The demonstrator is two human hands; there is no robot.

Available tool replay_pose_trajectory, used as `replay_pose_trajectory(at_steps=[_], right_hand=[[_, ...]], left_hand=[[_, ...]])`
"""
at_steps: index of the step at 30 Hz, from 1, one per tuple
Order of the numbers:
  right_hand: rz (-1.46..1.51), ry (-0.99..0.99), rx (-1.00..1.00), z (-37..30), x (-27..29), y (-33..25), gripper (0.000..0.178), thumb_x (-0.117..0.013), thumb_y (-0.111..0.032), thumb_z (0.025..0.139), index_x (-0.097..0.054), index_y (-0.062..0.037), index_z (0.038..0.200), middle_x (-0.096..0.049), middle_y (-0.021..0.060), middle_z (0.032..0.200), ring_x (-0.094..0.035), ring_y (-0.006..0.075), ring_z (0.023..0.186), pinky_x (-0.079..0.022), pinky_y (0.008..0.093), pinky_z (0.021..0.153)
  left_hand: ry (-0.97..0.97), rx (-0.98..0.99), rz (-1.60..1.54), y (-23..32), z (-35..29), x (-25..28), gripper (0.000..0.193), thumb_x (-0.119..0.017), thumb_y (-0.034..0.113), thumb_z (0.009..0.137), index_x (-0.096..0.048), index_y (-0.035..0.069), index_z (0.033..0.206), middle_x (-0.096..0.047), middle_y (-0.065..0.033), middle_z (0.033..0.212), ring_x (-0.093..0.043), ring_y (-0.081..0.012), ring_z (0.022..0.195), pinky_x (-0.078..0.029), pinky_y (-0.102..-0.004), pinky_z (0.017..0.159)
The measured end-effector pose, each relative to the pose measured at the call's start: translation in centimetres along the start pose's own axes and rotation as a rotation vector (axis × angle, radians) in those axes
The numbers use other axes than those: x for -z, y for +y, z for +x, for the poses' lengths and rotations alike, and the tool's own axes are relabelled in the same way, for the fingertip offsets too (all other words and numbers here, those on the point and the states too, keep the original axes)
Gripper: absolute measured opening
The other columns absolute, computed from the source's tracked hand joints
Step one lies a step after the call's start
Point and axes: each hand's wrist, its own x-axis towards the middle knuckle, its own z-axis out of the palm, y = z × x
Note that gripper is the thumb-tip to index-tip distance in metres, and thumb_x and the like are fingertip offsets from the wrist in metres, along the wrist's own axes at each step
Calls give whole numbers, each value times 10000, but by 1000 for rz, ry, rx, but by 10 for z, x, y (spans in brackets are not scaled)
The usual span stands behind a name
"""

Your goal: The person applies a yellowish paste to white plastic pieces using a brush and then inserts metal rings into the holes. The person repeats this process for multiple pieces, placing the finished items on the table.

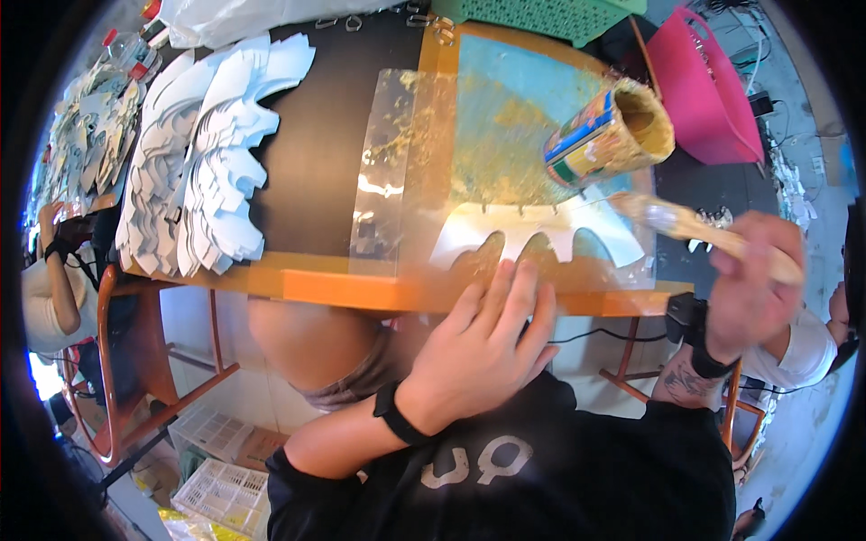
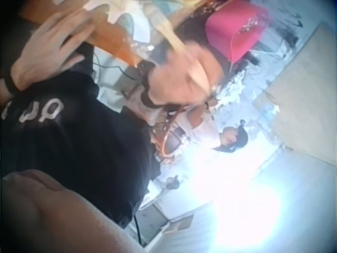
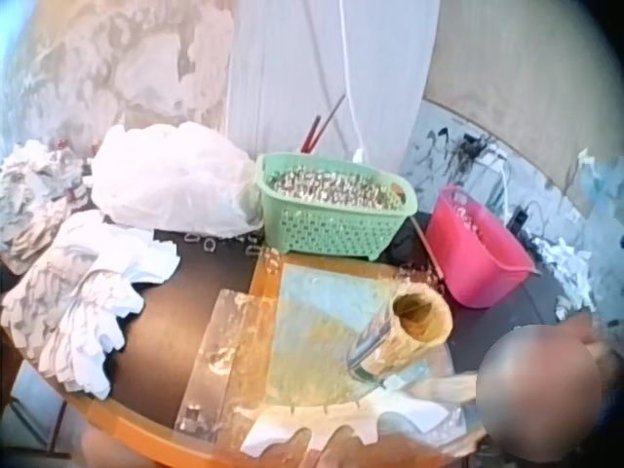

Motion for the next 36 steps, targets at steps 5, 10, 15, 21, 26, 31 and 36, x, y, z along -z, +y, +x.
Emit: replay_pose_trajectory(at_steps=[5,10,15,21,26,31,36], right_hand=[[241,33,171,63,37,3,204,-632,-127,1026,-648,56,1112,-646,105,837,-583,122,662,-445,255,577],[68,-64,-211,62,-20,23,241,-662,-137,1025,-655,61,1162,-690,93,909,-603,83,673,-454,224,612],[111,-214,-399,26,-4,38,253,-715,-153,987,-684,45,1143,-703,80,995,-622,86,755,-464,204,667],[-349,-474,-281,-30,-6,59,204,-774,-104,875,-666,6,1008,-643,88,917,-626,192,758,-501,303,696],[-368,-479,-275,-46,-17,52,177,-759,-96,872,-642,5,960,-608,114,887,-617,256,734,-509,350,676],[-321,-572,-383,-49,-3,54,114,-713,-53,905,-630,8,953,-603,84,924,-558,176,716,-461,301,647],[-155,-413,-529,-55,35,49,82,-679,-26,939,-604,7,936,-556,17,892,-492,65,793,-407,233,673]], left_hand=[[275,58,29,-25,-1,22,430,-825,260,809,-670,53,1152,-639,-136,1104,-610,-301,934,-441,-417,806],[258,401,237,-42,4,29,257,-820,199,819,-674,75,989,-580,-103,1051,-569,-297,960,-394,-404,841],[299,415,167,-42,5,21,187,-809,136,822,-657,81,916,-591,-81,1034,-569,-287,921,-393,-390,844],[414,348,-89,-36,14,21,210,-811,27,785,-647,71,908,-638,-92,963,-592,-299,849,-423,-385,749],[389,41,-44,-9,12,26,212,-804,10,753,-683,46,923,-662,-88,947,-618,-258,782,-423,-377,707],[334,-231,-19,18,-5,33,268,-776,85,780,-749,32,1042,-695,-84,1032,-645,-215,803,-453,-346,768],[432,-142,-100,21,-18,31,320,-844,54,743,-704,65,1030,-692,-57,970,-644,-215,785,-448,-362,715]])
